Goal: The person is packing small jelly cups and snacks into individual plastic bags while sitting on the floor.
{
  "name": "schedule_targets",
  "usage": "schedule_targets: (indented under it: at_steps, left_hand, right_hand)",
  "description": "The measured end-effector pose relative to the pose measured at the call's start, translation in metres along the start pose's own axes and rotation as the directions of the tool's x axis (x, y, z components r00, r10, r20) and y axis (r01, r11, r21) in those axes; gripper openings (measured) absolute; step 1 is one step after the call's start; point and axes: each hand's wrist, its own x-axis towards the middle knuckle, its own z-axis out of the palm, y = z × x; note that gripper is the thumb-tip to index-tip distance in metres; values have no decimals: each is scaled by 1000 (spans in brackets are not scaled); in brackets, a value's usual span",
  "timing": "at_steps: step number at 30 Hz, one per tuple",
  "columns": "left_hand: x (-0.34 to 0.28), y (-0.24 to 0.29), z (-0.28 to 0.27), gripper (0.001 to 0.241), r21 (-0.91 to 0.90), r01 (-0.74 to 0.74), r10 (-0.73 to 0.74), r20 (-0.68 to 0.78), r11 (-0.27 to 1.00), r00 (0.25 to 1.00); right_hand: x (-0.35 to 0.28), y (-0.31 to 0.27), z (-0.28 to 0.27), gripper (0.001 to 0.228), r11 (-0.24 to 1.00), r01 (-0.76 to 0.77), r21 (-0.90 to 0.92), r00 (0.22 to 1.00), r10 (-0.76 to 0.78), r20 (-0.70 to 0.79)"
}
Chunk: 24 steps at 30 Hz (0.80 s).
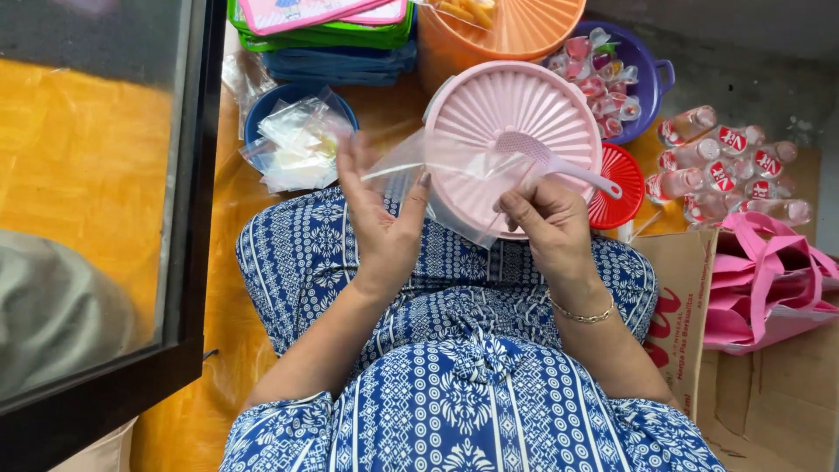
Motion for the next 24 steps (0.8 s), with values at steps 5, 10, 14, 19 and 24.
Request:
schedule_targets:
  at_steps: [5, 10, 14, 19, 24]
  left_hand:
    - [-4, 29, -7, 77, 570, -323, 275, 170, 756, 946]
    - [-8, 69, 13, 26, 571, -560, 379, 413, 600, 828]
    - [-13, 70, 17, 31, 598, -618, 295, 554, 510, 779]
    - [-17, 51, 28, 30, 460, -638, 288, 622, 617, 728]
    - [-20, 34, 29, 11, 283, -371, 156, 569, 885, 807]
  right_hand:
    - [-5, -20, -5, 24, 954, 112, -278, 973, -48, 228]
    - [-6, -20, -8, 28, 938, 157, -308, 971, -89, 223]
    - [-11, -18, -13, 26, 981, 6, -193, 990, 22, 142]
    - [-12, -17, -13, 34, 977, 24, -210, 988, 8, 152]
    - [-16, -13, -3, 33, 996, -21, 92, 988, 6, 154]
